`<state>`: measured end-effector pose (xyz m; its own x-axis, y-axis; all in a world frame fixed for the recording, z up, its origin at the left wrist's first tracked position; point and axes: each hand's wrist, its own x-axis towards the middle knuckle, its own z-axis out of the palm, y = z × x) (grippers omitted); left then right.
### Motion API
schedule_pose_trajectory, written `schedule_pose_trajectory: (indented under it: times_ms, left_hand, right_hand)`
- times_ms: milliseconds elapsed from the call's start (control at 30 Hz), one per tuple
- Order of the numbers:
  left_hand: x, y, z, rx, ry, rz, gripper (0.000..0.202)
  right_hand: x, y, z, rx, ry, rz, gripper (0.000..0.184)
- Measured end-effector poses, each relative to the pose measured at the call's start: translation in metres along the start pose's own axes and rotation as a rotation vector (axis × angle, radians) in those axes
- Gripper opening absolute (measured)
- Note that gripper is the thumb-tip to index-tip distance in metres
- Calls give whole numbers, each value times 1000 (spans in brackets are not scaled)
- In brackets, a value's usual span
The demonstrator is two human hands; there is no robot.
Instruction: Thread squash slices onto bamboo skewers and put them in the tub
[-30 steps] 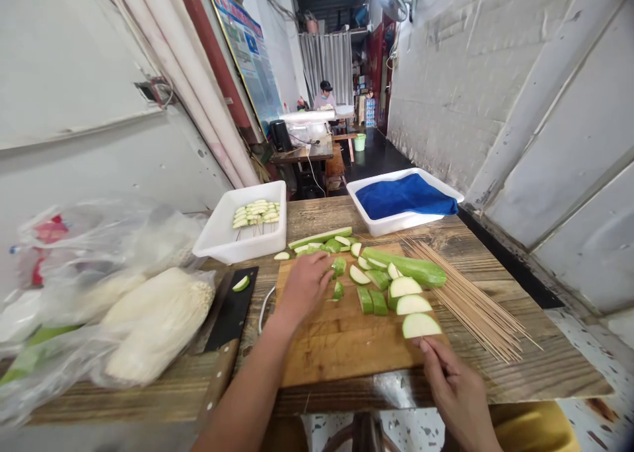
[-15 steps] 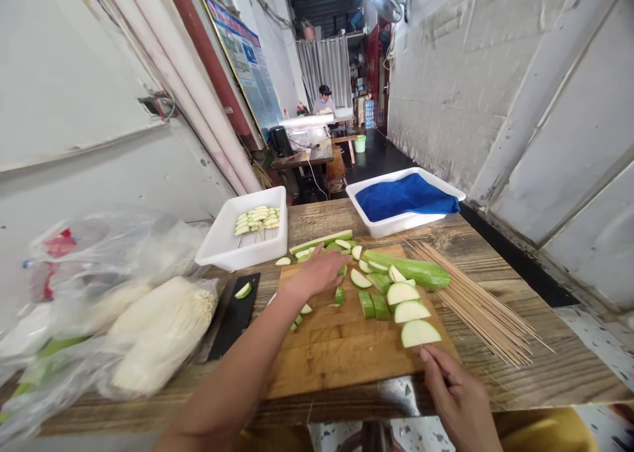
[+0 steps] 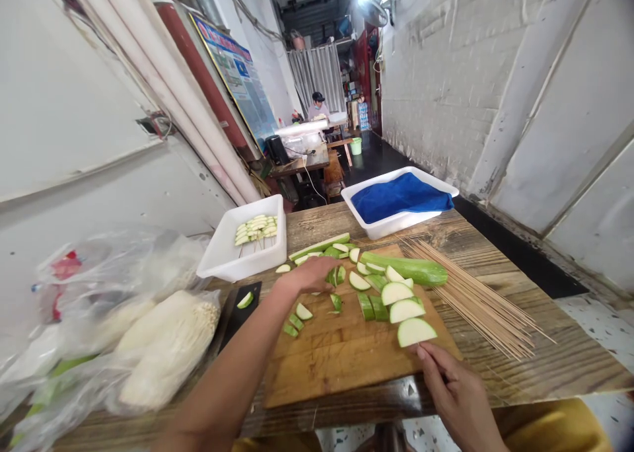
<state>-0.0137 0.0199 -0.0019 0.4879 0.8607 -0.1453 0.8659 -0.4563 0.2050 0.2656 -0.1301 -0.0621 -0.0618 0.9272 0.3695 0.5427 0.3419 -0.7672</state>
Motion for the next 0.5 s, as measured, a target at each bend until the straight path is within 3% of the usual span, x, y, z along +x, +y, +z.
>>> schedule_pose_trajectory:
  times_ms: [100, 233, 300, 367, 500]
  left_hand:
    - [-4, 4, -5, -42, 25, 43, 69]
    - [-19, 15, -19, -86, 176, 61, 34]
    - [-24, 18, -22, -67, 208, 81, 28]
    - [-24, 16, -21, -31, 198, 102, 33]
    - [-15, 6, -7, 42, 51, 22, 58]
  right_hand:
    - [0, 0, 0, 8, 7, 0, 28]
    - [-1, 1, -2, -8, 7, 21, 29]
    - [-1, 0, -2, -18, 3, 36, 30]
    - [-1, 0, -1, -21, 7, 35, 30]
    - [-1, -3, 2, -9, 4, 17, 29]
